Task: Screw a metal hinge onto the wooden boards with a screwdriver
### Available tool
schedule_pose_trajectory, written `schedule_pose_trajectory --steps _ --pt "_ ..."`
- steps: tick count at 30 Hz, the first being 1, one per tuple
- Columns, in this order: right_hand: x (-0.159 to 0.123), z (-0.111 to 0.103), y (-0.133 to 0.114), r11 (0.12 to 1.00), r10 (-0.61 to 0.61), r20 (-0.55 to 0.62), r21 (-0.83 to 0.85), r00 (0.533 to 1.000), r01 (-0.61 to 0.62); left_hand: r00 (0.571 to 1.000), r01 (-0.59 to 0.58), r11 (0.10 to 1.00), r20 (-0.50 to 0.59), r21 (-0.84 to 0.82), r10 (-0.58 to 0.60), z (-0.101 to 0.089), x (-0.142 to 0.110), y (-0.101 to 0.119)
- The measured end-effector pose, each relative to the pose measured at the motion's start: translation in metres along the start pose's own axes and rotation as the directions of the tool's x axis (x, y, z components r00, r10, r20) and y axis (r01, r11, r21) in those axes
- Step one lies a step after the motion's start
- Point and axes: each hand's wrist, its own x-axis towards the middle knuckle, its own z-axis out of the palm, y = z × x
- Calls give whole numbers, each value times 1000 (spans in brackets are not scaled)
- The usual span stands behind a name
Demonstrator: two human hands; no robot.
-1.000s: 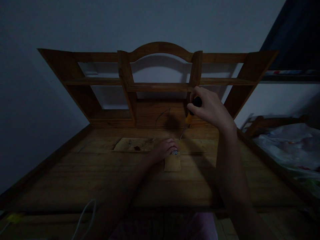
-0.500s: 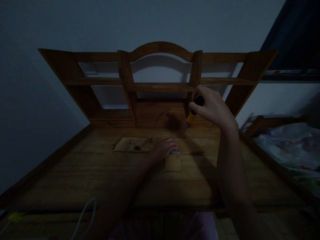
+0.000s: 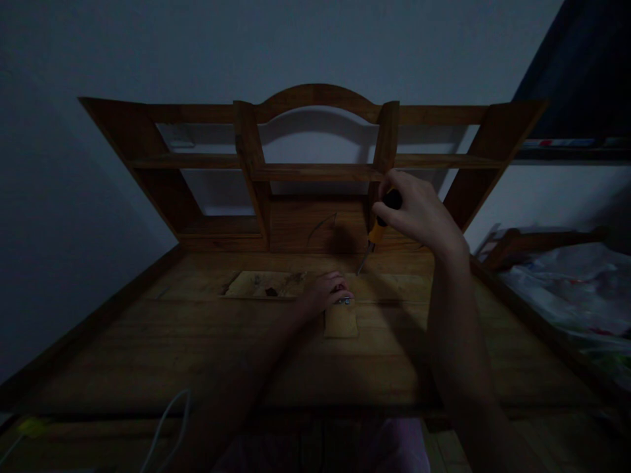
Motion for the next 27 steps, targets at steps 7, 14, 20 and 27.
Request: schedule_pose_trajectory --steps 7,14,20,27 --pt "0 -1 2 1000 1 -1 -6 1000 -1 998 -43 998 45 -44 45 -3 0 2" --pt "0 -1 2 1000 -3 -7 -12 1000 3 999 35 999 -22 8 -35 -2 0 4" --pt "0 -1 3 1000 6 0 -10 1000 -6 999 -31 998 37 -48 33 -4 -1 4" --pt "0 0 3 1000 6 -3 -14 1000 -6 998 53 992 -52 110 -47 1 0 9"
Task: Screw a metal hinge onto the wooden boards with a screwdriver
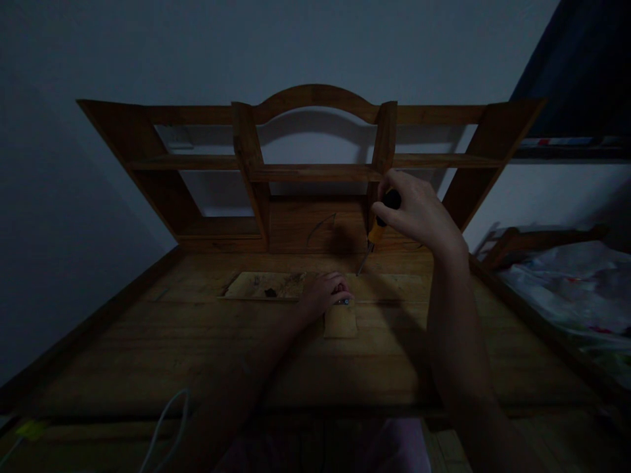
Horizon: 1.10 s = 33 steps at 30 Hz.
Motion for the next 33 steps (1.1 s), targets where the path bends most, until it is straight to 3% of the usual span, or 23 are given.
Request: schedule_pose_trajectory --steps 6,13,18,24,30,33 --pt "1 0 -1 1000 4 7 -12 1000 -4 992 -80 993 91 -90 88 2 2 -9" --pt "1 0 -1 1000 -4 6 -18 1000 4 1000 31 998 -2 -63 -31 5 0 -9" --pt "1 -1 -1 1000 -13 6 -8 1000 13 992 -76 975 83 -209 96 0 1 -15" --pt "1 -1 -2 1000 -14 -1 -11 1000 14 999 39 988 -29 -149 -44 7 1 -7" --pt "0 0 -1 1000 -15 -8 1 1000 15 992 -63 965 88 -254 88 0 2 -16" --pt "1 0 -1 1000 -16 -3 7 1000 16 997 -39 976 58 -212 53 -1 2 -16"
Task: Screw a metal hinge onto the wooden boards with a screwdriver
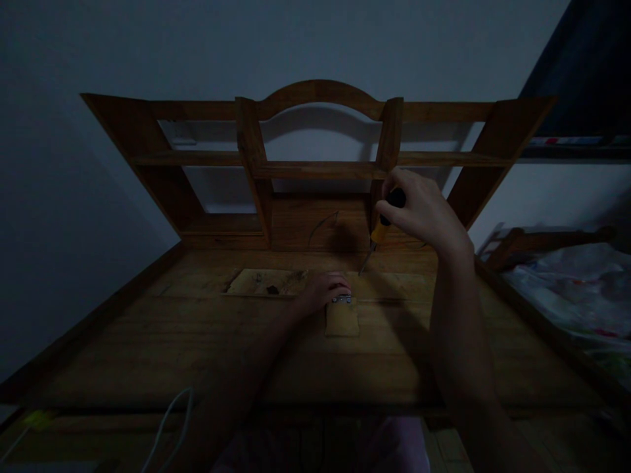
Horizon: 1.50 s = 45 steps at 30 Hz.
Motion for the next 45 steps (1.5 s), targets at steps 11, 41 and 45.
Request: schedule_pose_trajectory --steps 11,41,45 --pt "0 0 0 1000 7 10 2 1000 -7 999 37 999 -27 -14 -37 2 -2 7" --pt "0 0 -3 1000 9 19 -11 1000 -9 993 -102 709 35 698 109 8 -1 26" --pt "0 0 -3 1000 20 27 1 999 -20 996 -48 740 -23 670 85 11 1 26"
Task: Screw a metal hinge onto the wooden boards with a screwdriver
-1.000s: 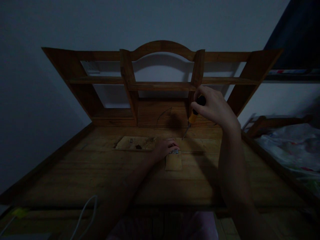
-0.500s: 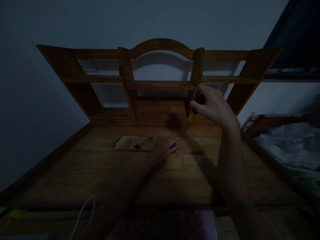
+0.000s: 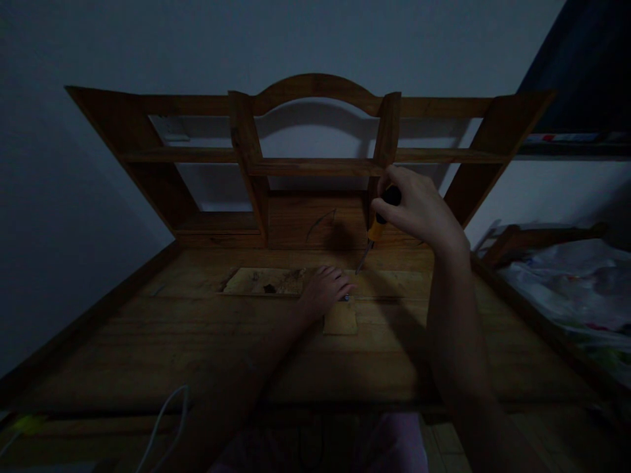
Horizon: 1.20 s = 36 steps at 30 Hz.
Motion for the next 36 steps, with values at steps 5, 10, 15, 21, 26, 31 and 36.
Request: schedule_pose_trajectory --steps 5,10,15,21,26,31,36 --pt "0 -1 -1 1000 2 6 -3 1000 -2 999 35 999 -12 1 -35 0 1 1" --pt "0 -1 -1 1000 -2 -2 -8 1000 2 994 94 987 -34 -132 -100 1 -1 -3" --pt "-1 -1 0 1000 -10 -6 -11 1000 10 993 105 908 2 -406 -114 5 -1 -9" --pt "0 -1 2 1000 0 -3 -13 1000 0 961 254 747 76 -615 -264 2 -4 -7" --pt "0 -1 1 1000 -8 -16 -12 1000 7 908 298 675 -18 -675 -418 5 -1 -8" --pt "0 -1 3 1000 -29 -29 1 999 29 787 288 591 -165 -754 -594 -32 2 -61" --pt "0 -5 9 998 -40 -50 55 998 43 736 486 515 14 -706 -677 -116 -61 -168"
